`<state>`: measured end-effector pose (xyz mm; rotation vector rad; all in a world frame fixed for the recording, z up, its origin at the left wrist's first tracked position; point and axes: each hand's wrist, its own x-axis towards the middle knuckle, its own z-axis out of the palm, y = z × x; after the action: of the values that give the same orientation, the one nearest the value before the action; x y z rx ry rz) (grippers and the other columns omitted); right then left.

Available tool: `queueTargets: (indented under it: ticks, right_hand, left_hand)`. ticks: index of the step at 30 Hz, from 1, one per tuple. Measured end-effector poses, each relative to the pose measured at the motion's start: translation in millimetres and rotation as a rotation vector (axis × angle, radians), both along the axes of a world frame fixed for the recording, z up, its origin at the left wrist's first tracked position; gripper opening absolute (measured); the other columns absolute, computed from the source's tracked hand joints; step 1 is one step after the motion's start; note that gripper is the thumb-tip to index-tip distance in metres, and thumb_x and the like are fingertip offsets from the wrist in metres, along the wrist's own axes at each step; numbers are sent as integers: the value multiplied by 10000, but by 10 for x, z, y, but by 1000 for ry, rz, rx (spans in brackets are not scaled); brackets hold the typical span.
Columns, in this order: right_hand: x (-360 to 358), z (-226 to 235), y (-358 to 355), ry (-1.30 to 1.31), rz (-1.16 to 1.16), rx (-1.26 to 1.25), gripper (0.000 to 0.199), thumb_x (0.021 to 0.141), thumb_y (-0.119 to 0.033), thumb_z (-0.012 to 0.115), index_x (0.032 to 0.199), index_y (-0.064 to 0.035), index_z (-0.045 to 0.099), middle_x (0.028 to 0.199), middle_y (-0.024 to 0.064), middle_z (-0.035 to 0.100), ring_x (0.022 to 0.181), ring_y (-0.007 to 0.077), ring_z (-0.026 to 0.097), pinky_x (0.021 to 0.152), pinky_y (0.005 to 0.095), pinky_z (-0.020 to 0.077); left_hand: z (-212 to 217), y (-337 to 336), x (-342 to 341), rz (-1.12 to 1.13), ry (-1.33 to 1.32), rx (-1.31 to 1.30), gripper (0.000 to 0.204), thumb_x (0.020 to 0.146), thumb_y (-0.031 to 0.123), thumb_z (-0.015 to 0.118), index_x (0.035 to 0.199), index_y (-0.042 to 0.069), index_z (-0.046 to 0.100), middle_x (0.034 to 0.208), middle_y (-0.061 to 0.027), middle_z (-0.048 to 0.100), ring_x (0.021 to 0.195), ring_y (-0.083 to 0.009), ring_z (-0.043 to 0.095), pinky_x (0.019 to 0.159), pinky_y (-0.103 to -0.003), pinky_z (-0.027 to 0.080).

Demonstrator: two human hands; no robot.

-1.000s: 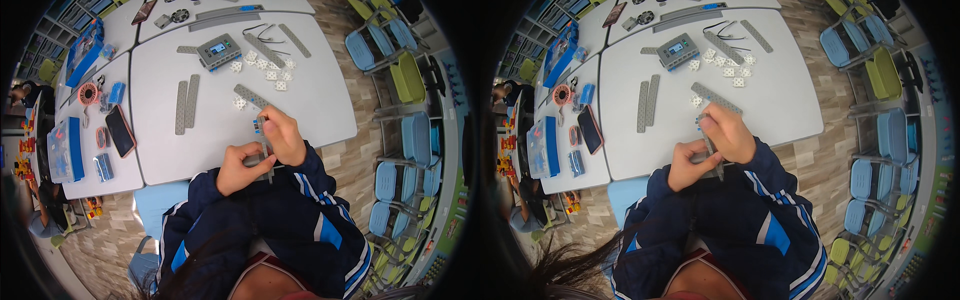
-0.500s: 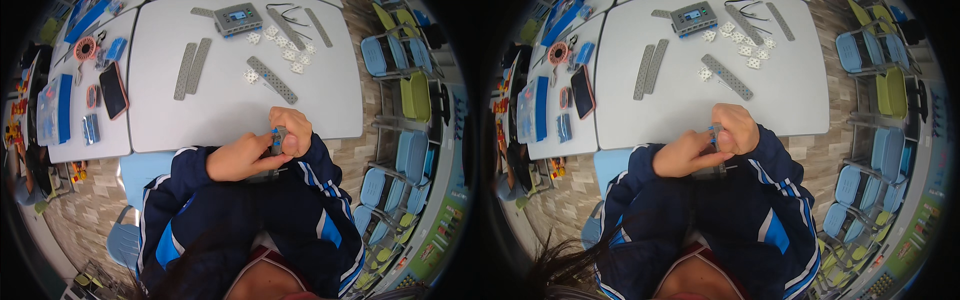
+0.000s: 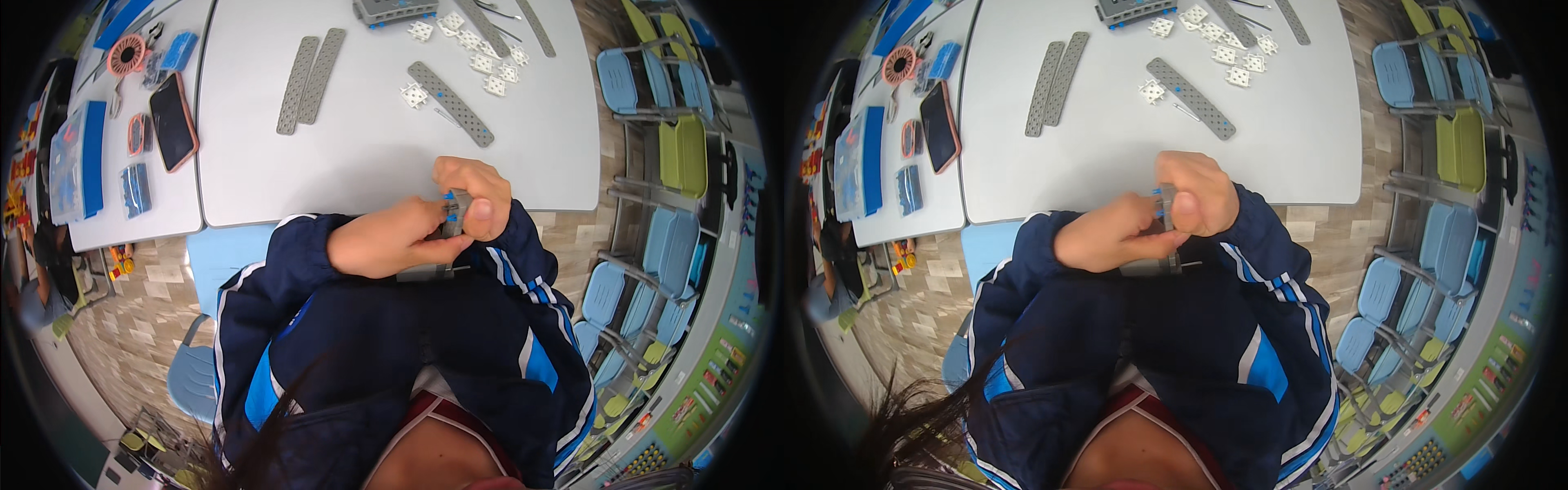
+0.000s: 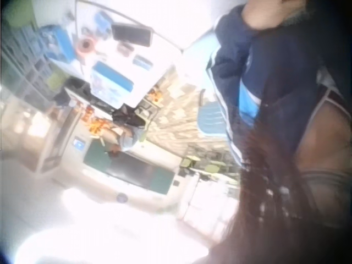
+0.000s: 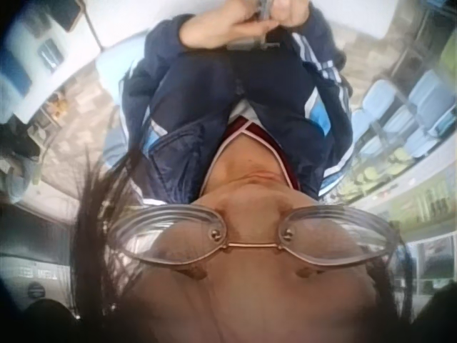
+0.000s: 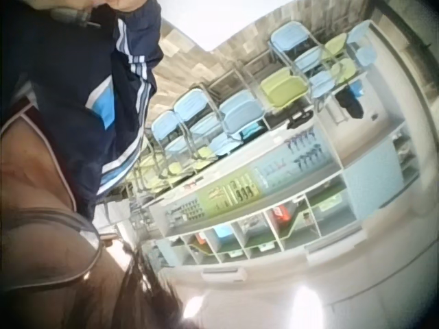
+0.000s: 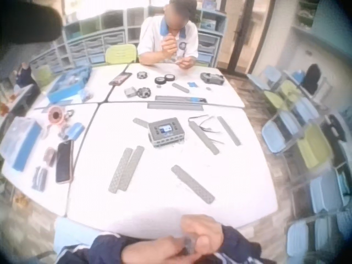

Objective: The person assembles a mechanical structure using gray and white plastic beams, connectors, and a small motor. They repeatedly connect and disconnect components, test fitments, and adjust the assembly on a white table.

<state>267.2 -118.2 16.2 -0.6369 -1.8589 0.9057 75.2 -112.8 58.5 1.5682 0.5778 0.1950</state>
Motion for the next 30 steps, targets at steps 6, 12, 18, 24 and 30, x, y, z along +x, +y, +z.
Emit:
queueTargets:
  ticks: [6,12,18,24,30]
  right_hand:
    - [60,315,115,-91,5,-134,604,920,-619,480,879,-23,568,736,82,526,638,264,538,569,350,431]
    - [119,324,96,-76,-176,-15,412,922,-422,618,911,-11,592,797,82,594,646,204,553,575,298,440]
    - [154,299,123,-34,-167,-107,273,817,-163,772,981,-22,605,914,83,621,807,197,594,729,303,483]
    - [141,310,218,-85,-207,-188,338,780,-115,798,1041,-18,607,1032,78,627,914,191,588,841,313,482]
    - [113,327,245,-92,-233,-172,352,760,-82,809,1042,-19,607,1039,74,631,898,188,585,821,307,484]
  left_hand:
    - [-311,12,-20,37,-413,-374,217,1017,199,513,1058,2,596,916,-62,665,899,-181,649,838,-299,489]
    - [-310,100,-1,41,-587,-618,312,1012,272,449,1062,-17,554,937,-167,682,959,-265,684,873,-347,514]
    - [-328,95,73,91,-548,-609,510,939,487,459,1035,-9,526,871,-285,690,830,-371,706,802,-406,558]
    - [-356,164,16,94,-539,-676,519,1000,503,369,1056,13,531,862,-231,707,849,-294,707,814,-322,514]
    - [-370,182,5,87,-567,-679,576,1006,546,343,1090,4,516,865,-244,707,844,-287,703,807,-320,510]
